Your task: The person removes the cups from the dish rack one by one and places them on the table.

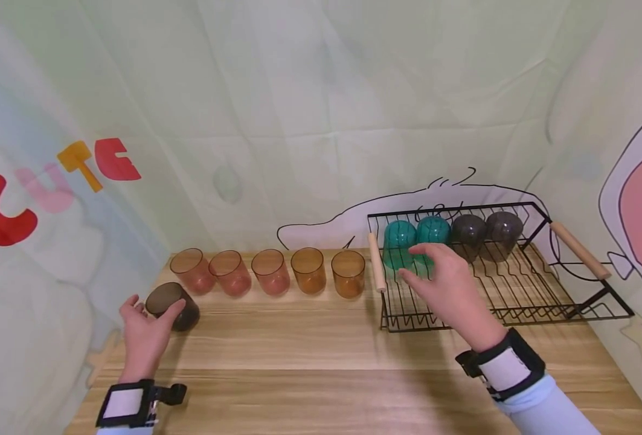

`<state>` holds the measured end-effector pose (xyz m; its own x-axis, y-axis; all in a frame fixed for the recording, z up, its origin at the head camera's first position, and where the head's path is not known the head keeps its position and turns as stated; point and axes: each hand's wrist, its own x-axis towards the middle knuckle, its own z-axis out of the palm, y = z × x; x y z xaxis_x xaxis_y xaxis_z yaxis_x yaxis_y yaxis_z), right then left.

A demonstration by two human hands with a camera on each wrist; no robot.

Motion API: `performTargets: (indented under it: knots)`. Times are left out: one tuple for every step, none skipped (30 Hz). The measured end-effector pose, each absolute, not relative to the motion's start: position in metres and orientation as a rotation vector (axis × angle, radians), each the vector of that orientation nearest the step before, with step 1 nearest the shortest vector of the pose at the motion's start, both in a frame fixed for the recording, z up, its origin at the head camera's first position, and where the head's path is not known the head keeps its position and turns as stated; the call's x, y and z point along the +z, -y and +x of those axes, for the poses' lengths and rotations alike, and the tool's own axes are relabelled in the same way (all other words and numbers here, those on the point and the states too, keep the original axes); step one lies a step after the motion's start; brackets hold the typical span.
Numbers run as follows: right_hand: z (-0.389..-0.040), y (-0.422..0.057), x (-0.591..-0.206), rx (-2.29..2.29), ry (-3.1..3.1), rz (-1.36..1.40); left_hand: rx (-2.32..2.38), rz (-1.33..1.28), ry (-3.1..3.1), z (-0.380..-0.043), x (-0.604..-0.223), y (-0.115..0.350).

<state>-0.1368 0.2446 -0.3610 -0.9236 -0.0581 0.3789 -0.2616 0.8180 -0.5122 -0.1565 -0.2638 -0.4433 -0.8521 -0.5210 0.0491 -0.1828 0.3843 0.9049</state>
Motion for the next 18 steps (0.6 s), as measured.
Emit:
performTargets:
  knots:
    - [-0.137,-0.247,-0.359,0.811,2.646,0.239,-1.439,0.604,2.312,-0.155,-0.44,0.261]
    - [-0.138,-0.249,-0.357,0.808,2.635,0.234,-1.417,0.584,2.3,-0.154,-0.436,0.257]
    - [-0.138,-0.251,-0.355,0.806,2.63,0.223,-1.391,0.553,2.279,-0.152,-0.432,0.253]
    - [-0.139,-0.252,-0.352,0.807,2.627,0.209,-1.358,0.521,2.265,-0.151,-0.427,0.248]
    - [-0.139,-0.254,-0.35,0.803,2.62,0.206,-1.331,0.488,2.251,-0.149,-0.423,0.243]
    - [-0.14,-0.256,-0.347,0.8,2.613,0.203,-1.301,0.449,2.239,-0.148,-0.419,0.237]
    - [-0.14,-0.258,-0.345,0.798,2.608,0.198,-1.27,0.412,2.23,-0.147,-0.415,0.231]
    - [-0.141,-0.26,-0.342,0.791,2.604,0.193,-1.243,0.372,2.225,-0.146,-0.411,0.225]
    - [-0.141,-0.262,-0.34,0.785,2.603,0.19,-1.219,0.334,2.226,-0.144,-0.408,0.219]
    - [-0.142,-0.265,-0.338,0.78,2.603,0.185,-1.202,0.299,2.233,-0.143,-0.405,0.212]
    - [-0.142,-0.268,-0.336,0.774,2.603,0.182,-1.19,0.261,2.24,-0.142,-0.402,0.206]
    - [-0.144,-0.271,-0.335,0.766,2.607,0.174,-1.174,0.219,2.247,-0.141,-0.4,0.199]
    - [-0.145,-0.274,-0.333,0.758,2.616,0.164,-1.165,0.177,2.253,-0.14,-0.398,0.193]
    - [-0.146,-0.278,-0.331,0.746,2.626,0.152,-1.152,0.13,2.262,-0.139,-0.396,0.186]
    - [-0.147,-0.282,-0.329,0.736,2.64,0.138,-1.135,0.082,2.27,-0.138,-0.395,0.179]
    - [-0.149,-0.287,-0.328,0.722,2.657,0.121,-1.123,0.038,2.28,-0.137,-0.395,0.172]
    - [-0.151,-0.292,-0.326,0.709,2.673,0.102,-1.113,-0.008,2.29,-0.137,-0.395,0.166]
    - [-0.153,-0.297,-0.325,0.695,2.689,0.08,-1.099,-0.05,2.299,-0.136,-0.395,0.159]
